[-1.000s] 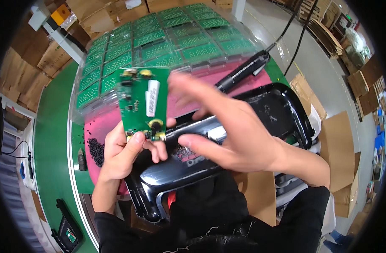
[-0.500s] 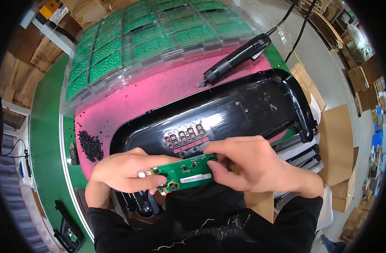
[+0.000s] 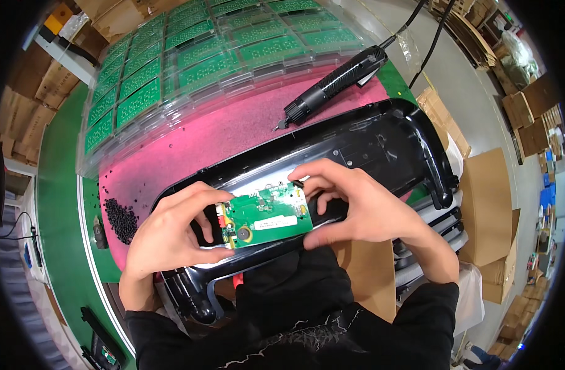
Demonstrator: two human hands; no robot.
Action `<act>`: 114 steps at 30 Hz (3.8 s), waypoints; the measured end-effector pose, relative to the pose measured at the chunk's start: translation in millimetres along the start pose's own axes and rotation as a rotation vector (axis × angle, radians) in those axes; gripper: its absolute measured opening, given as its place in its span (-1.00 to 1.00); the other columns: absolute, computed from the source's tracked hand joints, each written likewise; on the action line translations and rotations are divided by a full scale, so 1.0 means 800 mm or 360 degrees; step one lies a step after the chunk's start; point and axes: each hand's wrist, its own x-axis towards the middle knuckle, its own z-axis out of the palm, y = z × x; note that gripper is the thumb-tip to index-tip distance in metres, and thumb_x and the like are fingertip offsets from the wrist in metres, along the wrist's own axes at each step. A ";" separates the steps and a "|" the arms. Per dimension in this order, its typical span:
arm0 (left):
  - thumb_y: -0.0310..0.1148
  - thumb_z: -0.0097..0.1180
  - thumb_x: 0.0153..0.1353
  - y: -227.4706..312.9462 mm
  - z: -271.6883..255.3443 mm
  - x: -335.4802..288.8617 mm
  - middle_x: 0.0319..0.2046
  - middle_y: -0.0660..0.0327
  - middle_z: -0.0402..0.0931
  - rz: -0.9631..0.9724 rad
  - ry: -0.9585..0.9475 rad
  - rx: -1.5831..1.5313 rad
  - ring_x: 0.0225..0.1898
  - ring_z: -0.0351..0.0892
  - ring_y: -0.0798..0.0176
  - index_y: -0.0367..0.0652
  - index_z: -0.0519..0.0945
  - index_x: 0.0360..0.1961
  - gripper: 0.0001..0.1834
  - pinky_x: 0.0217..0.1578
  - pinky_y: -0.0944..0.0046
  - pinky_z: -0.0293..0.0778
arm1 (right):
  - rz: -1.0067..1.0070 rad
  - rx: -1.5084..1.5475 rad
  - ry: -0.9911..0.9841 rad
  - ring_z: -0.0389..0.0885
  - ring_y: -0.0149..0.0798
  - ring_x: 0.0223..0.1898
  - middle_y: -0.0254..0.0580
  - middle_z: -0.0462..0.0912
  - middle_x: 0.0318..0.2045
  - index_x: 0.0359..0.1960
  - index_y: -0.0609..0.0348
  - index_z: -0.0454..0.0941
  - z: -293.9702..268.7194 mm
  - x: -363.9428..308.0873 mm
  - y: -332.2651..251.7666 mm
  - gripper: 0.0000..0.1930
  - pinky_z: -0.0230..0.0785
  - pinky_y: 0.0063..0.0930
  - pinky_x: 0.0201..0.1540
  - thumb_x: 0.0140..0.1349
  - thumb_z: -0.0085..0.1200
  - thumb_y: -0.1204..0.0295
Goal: The recorder is assembling electronic circuit boards into plastic housings and securing them with screws using an electric screwdriver.
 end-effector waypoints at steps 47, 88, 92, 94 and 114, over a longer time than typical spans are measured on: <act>-0.40 0.36 0.06 -0.032 -0.062 -0.044 -0.44 0.09 0.60 0.0079 0.1123 0.0888 -0.46 0.62 0.17 -0.27 0.62 -0.23 -0.74 -0.40 0.29 0.54 | -0.0102 -0.0637 0.0332 0.51 -0.33 -0.03 -0.23 0.48 0.09 0.18 0.23 0.43 -0.023 0.027 -0.008 -0.32 0.38 -0.49 -0.05 -0.11 0.30 0.50; -0.64 0.15 0.20 0.004 -0.009 0.019 -0.44 0.08 0.65 0.0271 0.0346 -0.0857 -0.41 0.63 0.32 -0.40 0.68 -0.32 -0.91 -0.35 0.35 0.54 | -0.1452 0.1304 0.0214 0.35 -0.50 -0.70 -0.46 0.36 -0.63 -0.11 0.11 0.33 0.053 0.032 -0.109 -0.54 0.32 -0.45 -0.47 0.29 0.06 -0.03; -0.61 0.24 0.14 -0.012 -0.006 0.014 -0.42 0.10 0.68 0.0408 0.0439 -0.0378 -0.40 0.70 0.26 -0.35 0.69 -0.34 -0.93 -0.36 0.32 0.58 | -0.1629 0.1075 0.0322 0.41 -0.51 -0.73 -0.45 0.45 -0.66 -0.17 0.07 0.33 0.060 0.026 -0.109 -0.55 0.36 -0.55 -0.56 0.16 0.24 0.07; -0.56 0.26 0.13 -0.015 -0.002 0.012 -0.46 0.11 0.65 0.0481 0.0473 -0.0259 -0.44 0.68 0.22 -0.31 0.69 -0.33 -0.93 -0.41 0.30 0.56 | -0.1714 0.1006 0.0314 0.42 -0.51 -0.73 -0.46 0.46 -0.67 -0.17 0.07 0.34 0.064 0.030 -0.107 -0.54 0.35 -0.58 -0.58 0.12 0.30 0.10; -0.55 0.37 -0.03 -0.015 0.007 0.010 -0.43 0.10 0.63 0.0559 0.0480 0.0128 -0.39 0.64 0.09 -0.35 0.65 -0.35 -0.81 -0.38 0.20 0.56 | -0.1599 0.0831 0.0201 0.45 -0.52 -0.73 -0.45 0.53 -0.66 -0.17 0.02 0.33 0.066 0.045 -0.087 -0.50 0.42 -0.57 -0.58 0.10 0.32 0.03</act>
